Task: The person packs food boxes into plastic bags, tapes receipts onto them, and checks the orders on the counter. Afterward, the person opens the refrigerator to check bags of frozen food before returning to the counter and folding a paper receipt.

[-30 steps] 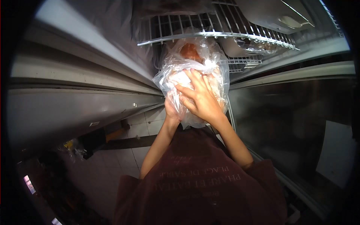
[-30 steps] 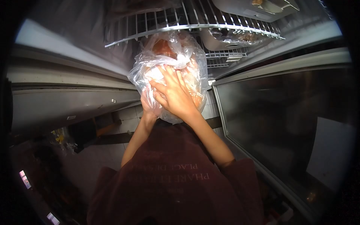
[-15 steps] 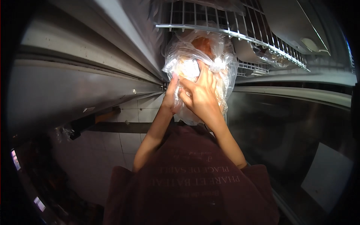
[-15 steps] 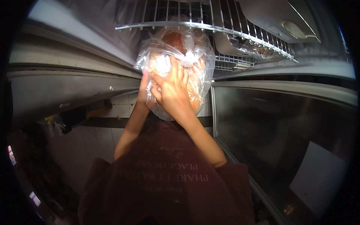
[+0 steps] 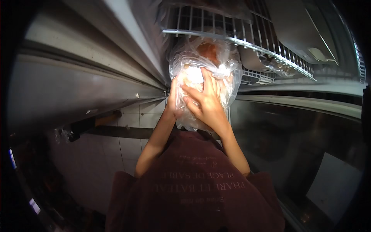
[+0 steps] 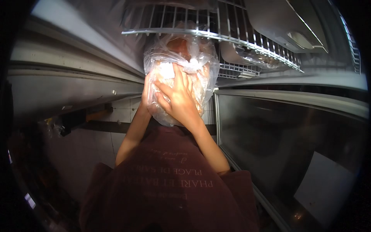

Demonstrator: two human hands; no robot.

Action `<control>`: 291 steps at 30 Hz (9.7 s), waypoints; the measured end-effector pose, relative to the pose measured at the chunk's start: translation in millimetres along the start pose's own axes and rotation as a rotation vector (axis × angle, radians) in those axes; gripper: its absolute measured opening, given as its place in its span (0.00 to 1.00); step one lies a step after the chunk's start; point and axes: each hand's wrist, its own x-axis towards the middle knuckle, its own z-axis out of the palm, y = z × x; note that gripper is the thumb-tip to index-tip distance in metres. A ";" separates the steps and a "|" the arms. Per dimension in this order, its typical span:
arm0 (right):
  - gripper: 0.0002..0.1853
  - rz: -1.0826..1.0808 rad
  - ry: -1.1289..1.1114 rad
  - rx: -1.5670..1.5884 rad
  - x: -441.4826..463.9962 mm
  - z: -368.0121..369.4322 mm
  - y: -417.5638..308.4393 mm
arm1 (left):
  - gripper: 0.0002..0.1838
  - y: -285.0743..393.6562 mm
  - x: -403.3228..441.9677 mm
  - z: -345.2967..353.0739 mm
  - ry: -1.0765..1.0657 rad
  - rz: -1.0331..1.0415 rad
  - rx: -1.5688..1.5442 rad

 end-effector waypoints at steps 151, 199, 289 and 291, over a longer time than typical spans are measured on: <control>0.34 0.571 1.765 0.244 -632.5 -268.0 187.0 | 0.19 -9.0 -139.8 -232.5 0.167 0.070 1.883; 0.18 1.084 0.594 1.173 -508.8 154.1 90.6 | 0.24 -211.3 -784.3 -431.2 1.502 -0.292 0.517; 0.17 -0.800 -2.172 -0.294 -677.4 1411.0 -1437.0 | 0.17 379.9 -1859.5 -962.3 2.250 0.641 0.039; 0.17 -0.761 -2.164 -0.126 -695.9 1443.0 -1482.3 | 0.17 404.5 -1913.7 -988.6 2.263 0.805 -0.061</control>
